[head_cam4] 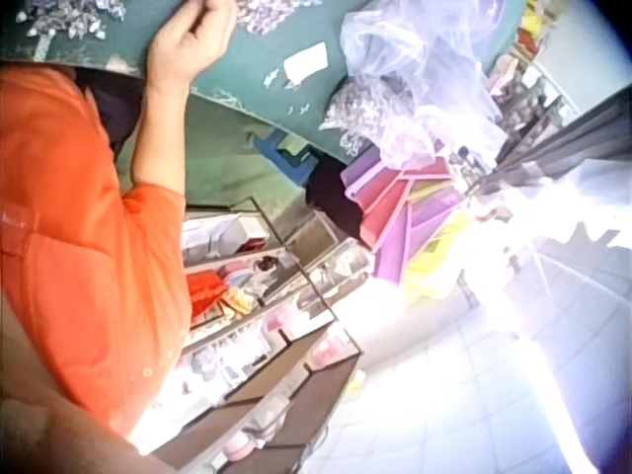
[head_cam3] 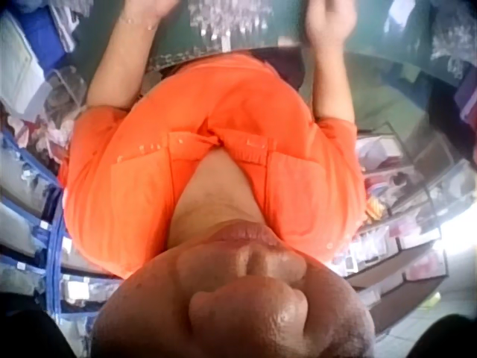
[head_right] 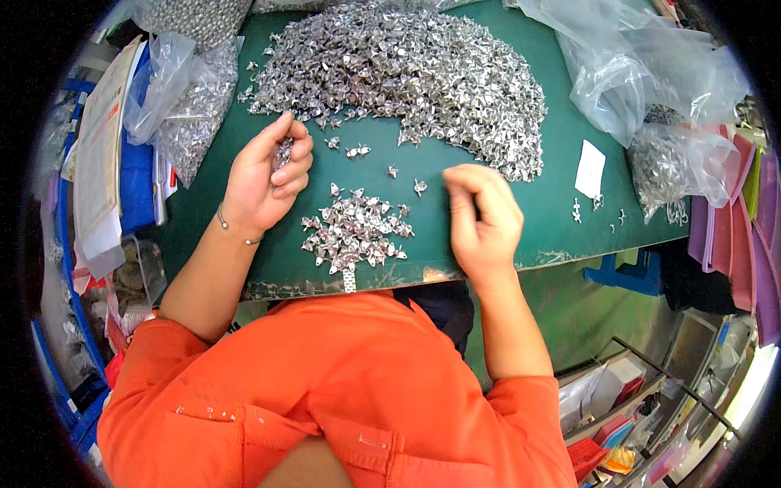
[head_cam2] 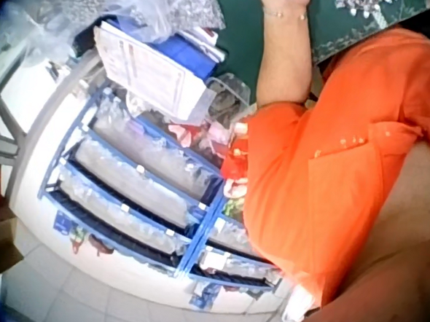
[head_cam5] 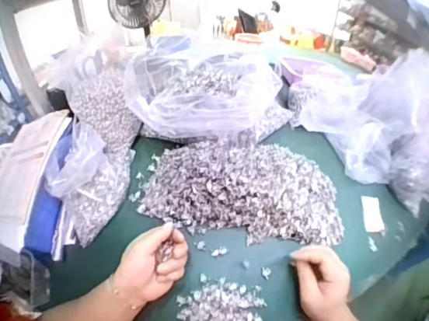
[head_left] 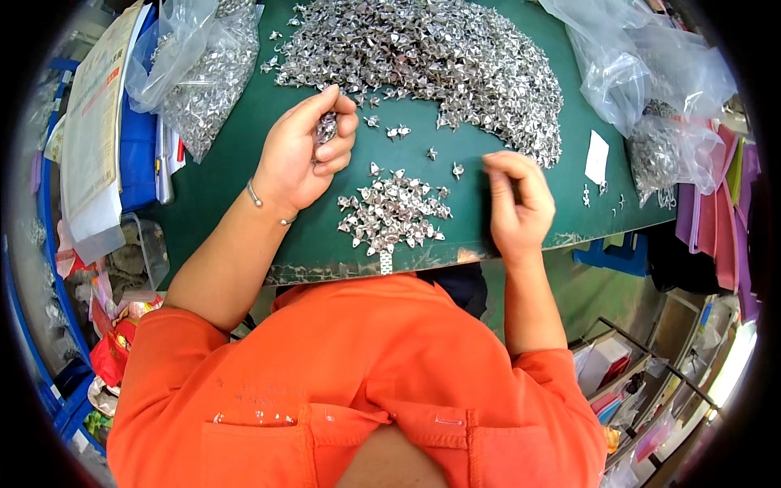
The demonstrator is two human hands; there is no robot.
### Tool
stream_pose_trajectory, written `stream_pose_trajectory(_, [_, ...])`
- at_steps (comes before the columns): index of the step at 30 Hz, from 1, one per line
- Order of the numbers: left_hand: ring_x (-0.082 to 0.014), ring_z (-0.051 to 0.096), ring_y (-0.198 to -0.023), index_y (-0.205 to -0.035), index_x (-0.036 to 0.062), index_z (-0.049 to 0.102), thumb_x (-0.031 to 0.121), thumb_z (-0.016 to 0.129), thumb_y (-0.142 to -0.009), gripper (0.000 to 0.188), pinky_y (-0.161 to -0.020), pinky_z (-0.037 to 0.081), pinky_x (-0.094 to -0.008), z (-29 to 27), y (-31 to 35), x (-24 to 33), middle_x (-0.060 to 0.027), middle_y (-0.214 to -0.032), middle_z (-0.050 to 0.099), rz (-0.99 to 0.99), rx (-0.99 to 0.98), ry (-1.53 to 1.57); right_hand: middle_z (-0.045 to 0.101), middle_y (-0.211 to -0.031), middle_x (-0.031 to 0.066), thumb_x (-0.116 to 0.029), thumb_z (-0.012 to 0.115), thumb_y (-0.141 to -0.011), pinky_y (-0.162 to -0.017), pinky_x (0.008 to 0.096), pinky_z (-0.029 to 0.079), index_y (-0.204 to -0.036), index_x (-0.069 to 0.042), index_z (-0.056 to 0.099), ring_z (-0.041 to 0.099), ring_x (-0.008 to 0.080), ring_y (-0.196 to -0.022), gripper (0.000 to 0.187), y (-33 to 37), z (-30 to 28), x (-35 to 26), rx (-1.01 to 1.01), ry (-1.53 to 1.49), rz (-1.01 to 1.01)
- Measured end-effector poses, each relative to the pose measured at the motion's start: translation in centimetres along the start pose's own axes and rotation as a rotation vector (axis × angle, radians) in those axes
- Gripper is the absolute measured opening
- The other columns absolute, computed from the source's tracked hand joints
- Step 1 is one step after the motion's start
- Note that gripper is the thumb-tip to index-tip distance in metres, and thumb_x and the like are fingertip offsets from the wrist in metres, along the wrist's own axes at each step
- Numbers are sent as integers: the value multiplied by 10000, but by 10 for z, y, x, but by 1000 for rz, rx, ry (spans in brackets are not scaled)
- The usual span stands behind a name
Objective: The person sorts small silver metal pieces on a green table, picking them up one by one and placing them into a small pile. The person occasionally transfers a handful of pieces into a clear plastic bag.
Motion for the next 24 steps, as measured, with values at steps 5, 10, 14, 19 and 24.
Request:
stream_pose_trajectory(5, [-35,368,-501,-1001,51,605,290,428,-1091,310,-386,265,-182,0,1,0,-22,-804,518,-2,7,-3,681,-989,107,83,614,-913,-770,269,519,-1003,22,671,640,159,-838,123,8,-1,15,55,-136,142])
stream_pose_trajectory(10, [-36,368,-503,-998,53,603,294,438,-1087,305,-388,265,-180,1,0,1,-24,-808,520,9,11,-40,698,-958,120,24,750,-809,-783,344,524,-1000,-20,682,660,271,-934,207,-6,18,-13,-225,228,-205])
stream_pose_trajectory(14, [-37,371,-501,-996,58,601,302,447,-1083,301,-389,266,-181,0,1,1,-22,-807,524,6,18,-33,698,-923,119,39,764,-784,-730,333,534,-914,-21,695,674,258,-838,158,1,14,-4,-222,48,-32])
stream_pose_trajectory(19, [-39,376,-494,-997,59,600,316,458,-1079,304,-388,266,-185,2,1,1,-20,-796,528,0,20,-34,692,-896,99,28,752,-823,-659,280,527,-907,0,714,660,166,-769,96,-4,17,-5,-219,-76,7])
stream_pose_trajectory(24, [-44,387,-486,-988,52,609,304,463,-1076,304,-383,268,-191,5,1,0,-24,-792,553,5,2,-92,654,-855,130,-8,717,-852,-681,340,525,-933,4,713,657,266,-752,82,-24,31,-10,-276,136,53])
Point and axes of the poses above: each hand's wrist, its own y-axis away from the middle knuckle, its own z-axis out of the palm, x = y × z, the point moved 5 cm from there along -y, towards the middle knuckle
